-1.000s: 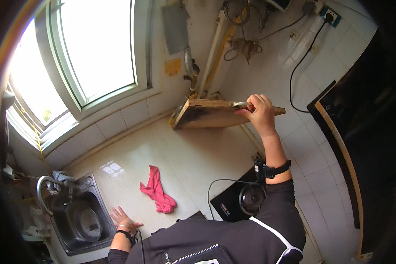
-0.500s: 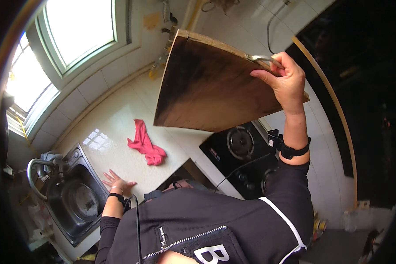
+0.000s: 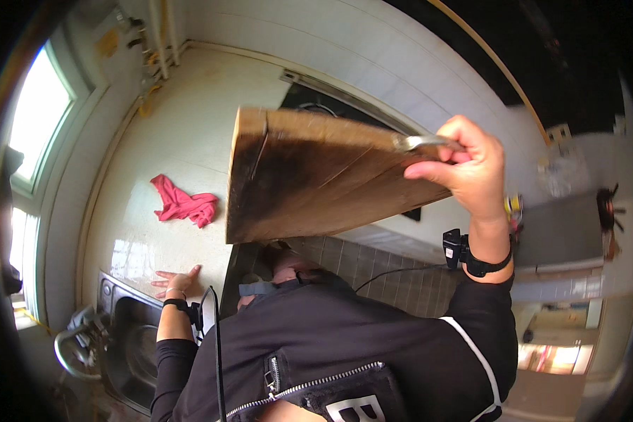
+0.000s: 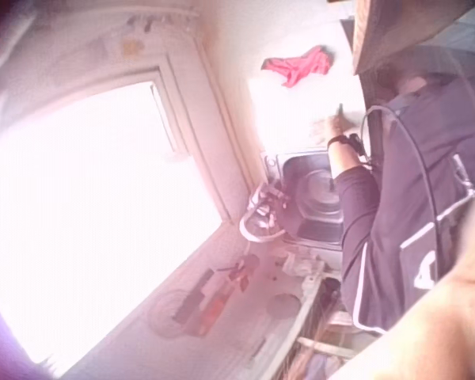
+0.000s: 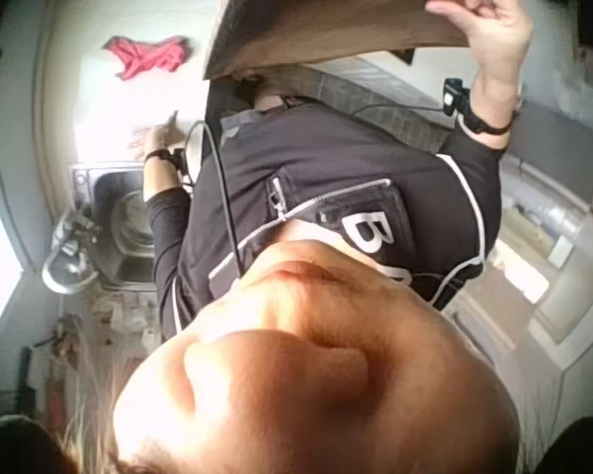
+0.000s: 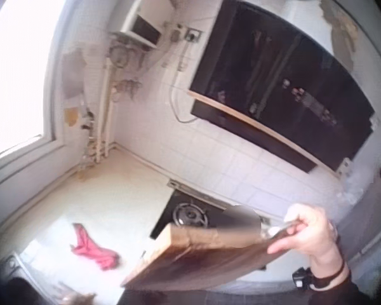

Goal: The person washes a pink cloth in the sink, wrings it, and wipes the countertop and stovetop. They then use a steel wool pad to scrub the countertop, rinsing the pad in the sink between scrubbing cycles.

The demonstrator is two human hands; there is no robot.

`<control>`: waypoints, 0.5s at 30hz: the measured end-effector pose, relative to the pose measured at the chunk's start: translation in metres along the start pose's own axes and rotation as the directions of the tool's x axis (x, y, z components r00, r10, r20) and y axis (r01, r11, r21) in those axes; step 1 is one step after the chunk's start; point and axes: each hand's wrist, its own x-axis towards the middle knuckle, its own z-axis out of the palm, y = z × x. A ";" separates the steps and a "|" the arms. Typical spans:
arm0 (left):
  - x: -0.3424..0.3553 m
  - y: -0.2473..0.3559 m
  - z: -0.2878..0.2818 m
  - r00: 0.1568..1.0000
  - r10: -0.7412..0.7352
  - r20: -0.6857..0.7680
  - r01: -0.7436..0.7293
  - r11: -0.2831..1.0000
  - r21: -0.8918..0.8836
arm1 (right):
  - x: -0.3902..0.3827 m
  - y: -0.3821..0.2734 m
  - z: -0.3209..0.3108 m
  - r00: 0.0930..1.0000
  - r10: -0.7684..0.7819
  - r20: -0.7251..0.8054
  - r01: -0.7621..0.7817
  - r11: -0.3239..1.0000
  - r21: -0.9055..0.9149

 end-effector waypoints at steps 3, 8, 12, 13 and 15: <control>-0.001 0.000 0.001 0.999 -0.002 -0.035 0.002 1.000 -0.002 | -0.054 0.008 0.005 0.954 0.293 0.067 -0.291 0.956 -0.030; 0.001 -0.001 0.007 0.984 -0.010 0.177 -0.074 0.885 0.460 | -0.141 0.067 0.050 0.866 0.450 0.218 -0.446 0.892 -0.069; 0.020 -0.003 0.011 0.906 0.318 0.278 -0.352 0.204 0.914 | -0.221 0.140 0.095 0.707 0.623 0.334 -0.563 0.782 -0.267; 0.025 -0.004 0.012 0.844 0.321 0.430 -0.354 -0.270 0.895 | -0.241 0.162 0.108 0.639 0.679 0.362 -0.599 0.734 -0.319; 0.032 -0.008 0.015 0.785 0.344 0.515 -0.268 -0.560 0.784 | -0.283 0.203 0.133 0.483 0.749 0.454 -0.642 0.656 -0.398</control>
